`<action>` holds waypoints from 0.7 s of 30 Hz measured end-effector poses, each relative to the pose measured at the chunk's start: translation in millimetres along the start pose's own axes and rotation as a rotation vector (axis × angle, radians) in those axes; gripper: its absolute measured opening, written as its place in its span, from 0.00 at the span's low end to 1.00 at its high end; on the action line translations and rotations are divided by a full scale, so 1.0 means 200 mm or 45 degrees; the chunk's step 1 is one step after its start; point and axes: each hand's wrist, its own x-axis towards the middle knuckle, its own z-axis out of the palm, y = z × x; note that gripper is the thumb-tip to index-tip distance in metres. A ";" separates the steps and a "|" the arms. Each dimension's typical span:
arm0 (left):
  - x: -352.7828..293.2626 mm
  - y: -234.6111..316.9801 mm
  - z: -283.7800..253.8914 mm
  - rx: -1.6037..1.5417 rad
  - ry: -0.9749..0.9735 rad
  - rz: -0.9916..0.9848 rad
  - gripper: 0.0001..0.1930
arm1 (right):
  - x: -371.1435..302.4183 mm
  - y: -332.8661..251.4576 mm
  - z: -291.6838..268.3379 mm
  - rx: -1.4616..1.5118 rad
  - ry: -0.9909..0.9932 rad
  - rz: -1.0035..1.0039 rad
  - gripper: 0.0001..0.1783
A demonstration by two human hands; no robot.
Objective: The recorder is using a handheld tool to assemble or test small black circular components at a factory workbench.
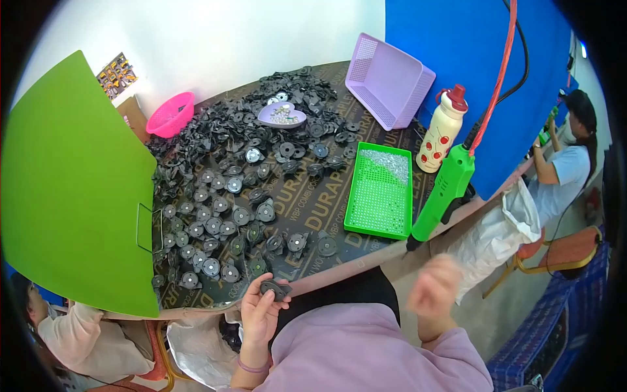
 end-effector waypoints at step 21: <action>1.67 0.10 0.47 2.031 -0.333 0.223 0.20 | 0.12 0.40 0.32 1.142 0.086 1.193 0.18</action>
